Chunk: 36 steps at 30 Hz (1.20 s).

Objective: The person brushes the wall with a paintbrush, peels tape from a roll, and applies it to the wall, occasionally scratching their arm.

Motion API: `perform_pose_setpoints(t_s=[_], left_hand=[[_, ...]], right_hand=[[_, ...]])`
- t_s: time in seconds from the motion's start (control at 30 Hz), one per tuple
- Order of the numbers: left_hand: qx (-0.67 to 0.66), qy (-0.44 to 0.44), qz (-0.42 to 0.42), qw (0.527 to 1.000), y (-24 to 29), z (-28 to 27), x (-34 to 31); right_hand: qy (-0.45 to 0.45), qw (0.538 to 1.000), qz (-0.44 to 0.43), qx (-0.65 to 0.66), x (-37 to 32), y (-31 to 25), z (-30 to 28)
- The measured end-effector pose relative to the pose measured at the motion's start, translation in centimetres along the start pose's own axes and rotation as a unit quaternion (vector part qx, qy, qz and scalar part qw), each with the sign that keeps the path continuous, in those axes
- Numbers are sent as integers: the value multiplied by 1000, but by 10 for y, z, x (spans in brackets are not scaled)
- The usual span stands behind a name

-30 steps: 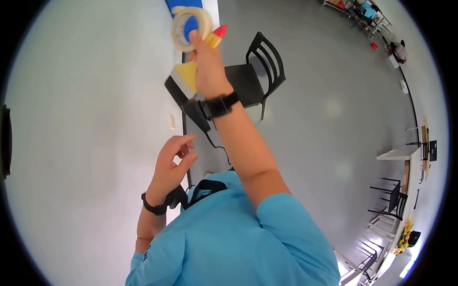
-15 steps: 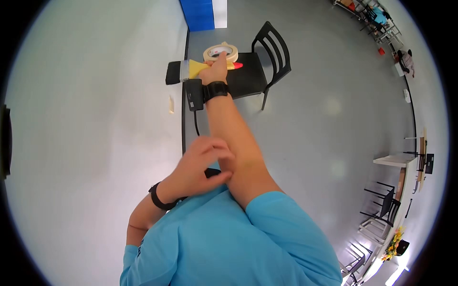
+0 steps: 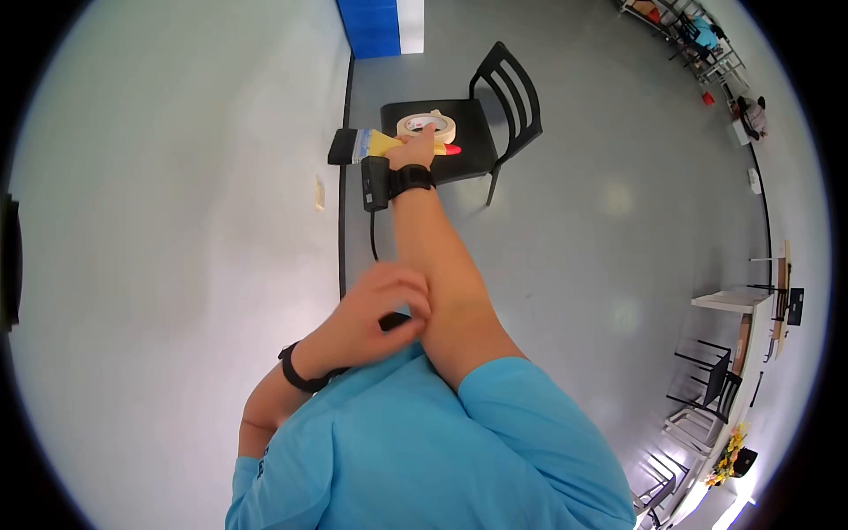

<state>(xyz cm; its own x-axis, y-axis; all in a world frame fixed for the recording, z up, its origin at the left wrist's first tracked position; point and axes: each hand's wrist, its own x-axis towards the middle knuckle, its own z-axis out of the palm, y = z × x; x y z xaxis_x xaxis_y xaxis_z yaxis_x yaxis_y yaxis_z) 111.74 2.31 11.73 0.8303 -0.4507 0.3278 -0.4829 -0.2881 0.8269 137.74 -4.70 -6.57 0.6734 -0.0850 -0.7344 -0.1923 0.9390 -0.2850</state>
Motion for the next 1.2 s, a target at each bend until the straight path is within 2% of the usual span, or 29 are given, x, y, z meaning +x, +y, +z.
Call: perform_pose_setpoints(t_s=[0.07,0.13,0.2,0.23,0.3,0.33,0.4,0.47,0.53,0.57,0.63,0.7,0.73,0.8,0.87,0.93,1.13,1.2], left_hand=[[-180,-98,0,979,10,0,-4],[-176,-99,0,979,9,-1,-3],[-145,-92,-71,983,4,-2,-2],[-144,-93,-70,983,-1,0,0],[12,-12,-51,999,-18,0,7],[13,-14,-50,999,-29,2,9],[30,57,-60,996,-42,6,10],[29,47,-66,996,-40,3,8],[-18,-15,-57,998,-28,-2,6],[-18,-15,-59,998,-26,-2,4],[-125,-104,9,987,-22,-1,1],[-152,-123,-7,981,-21,-2,-1],[-179,-142,-21,973,-21,-3,-2],[-151,-124,-29,980,-23,-6,0],[-123,-105,-37,986,-26,-8,1],[-41,-48,-54,997,-31,-10,2],[-116,4,-143,983,-56,-6,0],[-121,0,-154,981,-55,-6,-1]], right_hand=[[-4,1000,-15,-1,7,2,-3],[-6,1000,-30,-2,8,4,-1],[15,1000,-16,17,8,8,-3],[-10,1000,5,-5,10,7,-7],[11,1000,10,19,13,12,-4],[33,998,15,42,12,15,-3],[35,998,10,44,8,18,-4],[33,999,-17,-22,4,19,-3],[30,999,5,-16,17,21,-10],[25,999,26,-9,25,21,-16],[5,999,27,-20,61,20,-31],[-15,999,30,-32,65,23,-35],[9,999,14,-44,52,25,-30],[34,998,-1,-57,36,24,-22],[80,997,2,5,28,22,-16],[83,996,-2,11,32,17,-18],[91,994,-40,45,55,18,-33],[59,990,-106,-66,62,20,-40]])
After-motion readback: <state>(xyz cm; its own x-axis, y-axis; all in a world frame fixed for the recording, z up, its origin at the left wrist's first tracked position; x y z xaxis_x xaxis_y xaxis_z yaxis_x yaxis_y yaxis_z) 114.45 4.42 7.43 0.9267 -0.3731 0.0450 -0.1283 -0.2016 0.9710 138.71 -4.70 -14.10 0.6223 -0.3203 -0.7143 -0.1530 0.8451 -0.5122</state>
